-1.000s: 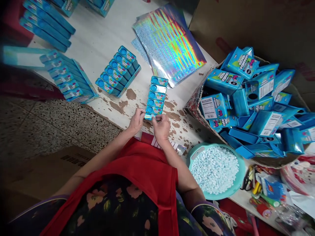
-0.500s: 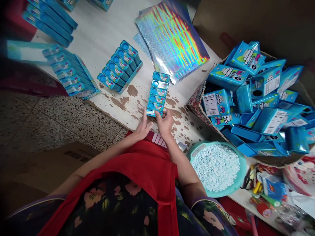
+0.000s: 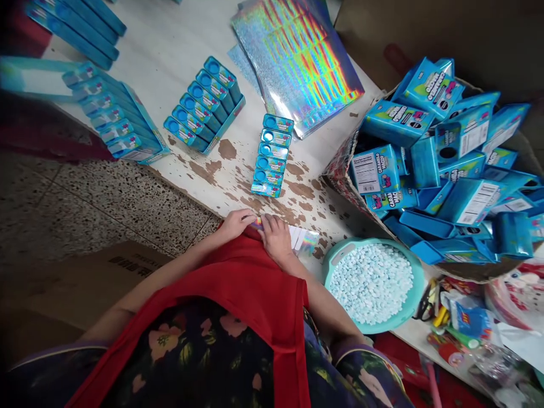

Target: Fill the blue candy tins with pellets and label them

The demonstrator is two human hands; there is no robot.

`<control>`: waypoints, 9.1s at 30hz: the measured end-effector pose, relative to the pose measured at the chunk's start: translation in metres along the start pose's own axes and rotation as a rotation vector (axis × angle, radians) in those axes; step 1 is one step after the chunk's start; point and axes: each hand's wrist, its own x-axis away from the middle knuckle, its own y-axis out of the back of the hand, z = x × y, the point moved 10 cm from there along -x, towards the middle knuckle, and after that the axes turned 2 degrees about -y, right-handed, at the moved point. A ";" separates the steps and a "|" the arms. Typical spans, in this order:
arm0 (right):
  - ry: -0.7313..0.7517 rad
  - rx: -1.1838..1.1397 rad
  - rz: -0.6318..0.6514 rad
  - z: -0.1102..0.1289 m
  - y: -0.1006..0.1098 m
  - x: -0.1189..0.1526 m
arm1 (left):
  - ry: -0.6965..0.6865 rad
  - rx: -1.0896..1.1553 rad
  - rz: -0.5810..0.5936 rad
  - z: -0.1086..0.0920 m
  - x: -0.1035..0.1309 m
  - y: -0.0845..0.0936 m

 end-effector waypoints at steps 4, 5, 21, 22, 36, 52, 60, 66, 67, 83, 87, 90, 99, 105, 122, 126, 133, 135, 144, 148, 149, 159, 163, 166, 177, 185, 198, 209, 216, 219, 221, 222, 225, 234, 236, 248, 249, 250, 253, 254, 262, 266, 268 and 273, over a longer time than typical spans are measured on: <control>0.130 0.072 0.037 0.001 -0.012 0.007 | 0.048 0.015 -0.023 0.008 -0.007 0.000; 0.158 0.065 0.030 0.002 -0.010 0.010 | 0.060 0.021 -0.034 0.009 -0.007 0.001; -0.182 -0.551 -0.141 0.005 0.097 -0.004 | -0.199 0.271 -0.213 -0.043 0.021 0.037; -0.219 -0.601 -0.141 0.003 0.102 -0.006 | -0.210 0.345 -0.120 -0.052 0.024 0.034; -0.436 -0.691 -0.438 -0.044 0.111 -0.093 | -0.175 0.061 -0.237 -0.082 -0.035 0.118; -0.536 -0.545 -0.655 -0.077 0.088 -0.086 | 0.268 -0.184 -0.256 -0.007 -0.060 0.070; -0.473 -0.428 -0.570 -0.076 0.095 -0.101 | -0.106 -0.043 -0.183 -0.041 -0.049 0.053; -0.276 -0.313 -0.465 -0.035 0.084 -0.044 | -0.091 0.093 -0.046 -0.008 -0.002 0.035; -0.199 -0.251 -0.353 -0.021 0.069 -0.037 | -0.077 0.121 0.014 -0.004 0.004 0.024; 0.164 -0.061 0.034 0.018 0.005 0.000 | 0.102 0.199 -0.092 0.024 -0.006 0.004; 0.059 -0.140 -0.026 0.021 0.034 -0.003 | 0.101 0.170 -0.173 0.016 0.001 0.018; -0.053 -0.288 -0.106 0.019 0.063 -0.009 | -0.046 0.313 -0.193 -0.012 0.016 0.033; -0.303 -0.559 -0.258 -0.008 0.108 -0.046 | -0.029 0.348 -0.025 -0.053 0.012 0.064; -0.407 -0.533 -0.495 -0.038 0.118 -0.088 | -0.160 -0.023 -0.080 -0.083 -0.047 0.111; -0.602 -0.577 -0.599 -0.099 0.089 -0.122 | -0.038 -0.141 -0.369 -0.057 -0.086 0.092; -0.590 -0.564 -0.564 -0.098 0.089 -0.129 | -0.112 -0.089 -0.219 -0.063 -0.080 0.071; -0.334 -0.449 -0.533 -0.052 0.104 -0.064 | 0.010 0.189 0.001 -0.002 -0.017 0.043; -0.176 -0.319 -0.328 -0.018 0.075 -0.047 | 0.057 0.265 0.106 0.011 0.000 0.020; 0.057 0.048 0.112 0.021 -0.012 -0.023 | 0.142 0.468 0.033 0.024 0.000 0.004; 0.142 0.084 0.131 0.027 -0.009 -0.019 | 0.239 0.603 0.024 0.034 0.001 -0.004; 0.147 0.084 0.121 0.028 -0.008 -0.018 | 0.249 0.615 0.020 0.035 0.001 -0.005; 0.025 0.016 -0.062 0.018 0.012 -0.023 | 0.243 0.751 -0.011 0.038 -0.001 0.000; -0.002 0.051 -0.062 0.011 0.001 -0.028 | 0.174 0.722 0.040 0.033 0.006 -0.002; -0.017 0.073 -0.085 0.007 -0.006 -0.030 | 0.189 0.676 0.030 0.038 0.008 -0.004; 0.145 -0.034 -0.081 0.022 -0.005 -0.019 | 0.278 0.672 -0.051 0.053 0.001 -0.014; -0.019 -0.104 -0.115 0.002 -0.002 -0.031 | 0.307 0.680 -0.070 0.050 0.001 -0.012; 0.149 0.148 -0.044 0.017 -0.020 -0.022 | 0.274 0.653 -0.071 0.049 -0.002 -0.011; 0.044 0.068 -0.026 0.010 -0.013 -0.046 | 0.246 0.609 -0.057 0.059 -0.005 -0.017; 0.098 -0.118 -0.047 0.031 0.026 -0.029 | 0.175 0.553 -0.130 0.038 0.001 0.007; 0.044 -0.263 -0.167 0.031 0.062 -0.026 | 0.000 0.544 -0.145 0.005 0.010 0.031; 0.025 -0.329 -0.230 0.030 0.083 -0.027 | -0.097 0.541 -0.006 -0.021 0.016 0.030; 0.011 -0.351 -0.252 0.029 0.090 -0.029 | -0.106 0.520 0.066 -0.030 0.018 0.027; -0.075 -0.418 -0.321 0.020 0.105 -0.036 | -0.065 0.408 0.079 -0.044 0.017 0.035; -0.463 -0.588 -0.695 -0.049 0.117 -0.102 | -0.256 0.194 -0.036 -0.102 -0.066 0.103; -0.481 -0.497 -0.759 -0.059 0.125 -0.119 | -0.292 0.122 -0.094 -0.114 -0.089 0.119; -0.608 -0.479 -0.704 -0.094 0.102 -0.151 | -0.201 0.103 -0.194 -0.079 -0.141 0.115; -0.643 -0.527 -0.687 -0.101 0.097 -0.149 | -0.145 0.098 -0.206 -0.068 -0.141 0.111; -0.669 -0.579 -0.670 -0.107 0.092 -0.148 | -0.084 0.087 -0.230 -0.056 -0.140 0.109; -0.669 -0.694 -0.642 -0.115 0.083 -0.147 | 0.008 0.114 -0.398 -0.037 -0.126 0.113; -0.657 -0.699 -0.642 -0.116 0.082 -0.148 | -0.017 0.156 -0.450 -0.038 -0.120 0.115; -0.576 -0.792 -0.615 -0.119 0.090 -0.134 | -0.047 0.051 -0.259 -0.037 -0.081 0.086; -0.518 -0.660 -0.508 -0.112 0.089 -0.052 | 0.026 0.249 -0.075 -0.004 -0.037 0.048; -0.446 -0.494 -0.189 -0.098 0.065 -0.016 | 0.058 0.412 0.079 0.007 -0.018 0.018; -0.477 -0.006 0.313 -0.094 0.023 0.044 | 0.058 0.532 0.104 0.016 -0.013 0.003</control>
